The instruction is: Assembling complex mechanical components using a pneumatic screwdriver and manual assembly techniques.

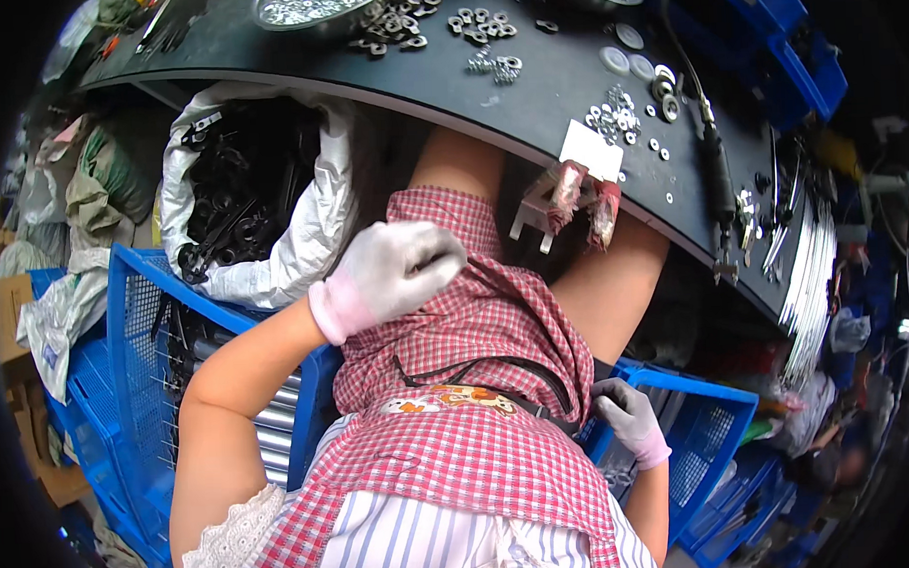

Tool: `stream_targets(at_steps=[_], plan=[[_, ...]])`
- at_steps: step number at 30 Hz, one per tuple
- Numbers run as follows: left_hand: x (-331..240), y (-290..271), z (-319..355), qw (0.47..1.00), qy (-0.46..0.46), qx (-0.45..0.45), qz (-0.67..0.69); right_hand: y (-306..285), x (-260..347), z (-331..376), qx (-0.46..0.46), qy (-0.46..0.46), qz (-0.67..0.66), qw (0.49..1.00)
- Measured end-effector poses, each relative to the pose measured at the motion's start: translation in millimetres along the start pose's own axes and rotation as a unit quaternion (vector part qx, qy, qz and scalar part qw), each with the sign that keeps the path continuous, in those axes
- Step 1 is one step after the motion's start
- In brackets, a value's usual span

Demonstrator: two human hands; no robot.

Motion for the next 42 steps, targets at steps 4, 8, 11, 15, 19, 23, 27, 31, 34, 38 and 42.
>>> stream_targets(at_steps=[4,8,11,15,19,23,27,31,34,38,42], plan=[[38.9,-57.4,-37.9,0.963,-0.133,-0.001,-0.234,-2.1,74.3,-36.1,0.054,-0.141,0.232,0.961],[113.9,-164.1,-5.0,0.873,-0.278,0.021,-0.401,-4.4,149.6,-47.5,-0.017,-0.254,0.266,0.93],[185.0,-252.8,50.1,0.816,-0.413,-0.02,-0.404,2.7,159.9,-61.7,-0.012,-0.282,0.218,0.934],[192.4,-196.7,26.4,0.923,-0.255,-0.128,-0.257,37.5,179.3,-79.0,0.065,-0.372,0.266,0.887],[190.7,-153.1,31.3,0.862,-0.326,-0.221,-0.32,69.5,206.3,-79.6,0.124,-0.42,0.268,0.858],[164.8,-154.5,33.6,0.845,-0.28,-0.343,-0.299,96.3,223.9,-67.7,0.155,-0.514,0.324,0.779],[165.4,-146.2,27.9,0.821,-0.271,-0.356,-0.355,121.6,237.5,-58.8,0.173,-0.572,0.342,0.725],[127.9,-190.4,74.1,0.829,-0.097,-0.509,-0.211,126.0,263.3,-41.7,0.142,-0.61,0.288,0.724],[29.5,-200.0,100.3,0.832,-0.023,-0.551,0.057,110.0,284.0,-47.9,0.028,-0.633,0.165,0.756],[-35.8,-172.8,100.8,0.897,0.022,-0.412,0.159,120.6,319.5,-45.7,-0.106,-0.615,0.16,0.765],[-3.9,-94.7,52.1,0.646,0.066,-0.394,0.651,150.6,304.8,-60.8,0.103,-0.525,0.035,0.844]])
Point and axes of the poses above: each hand's wrist, its own z-axis away from the middle knuckle, its own y-axis out of the palm, x = y × z, the point moved 9 cm from there along -z, towards the middle knuckle, and after that the axes turned 5 degrees about z, right-handed, at the moved point
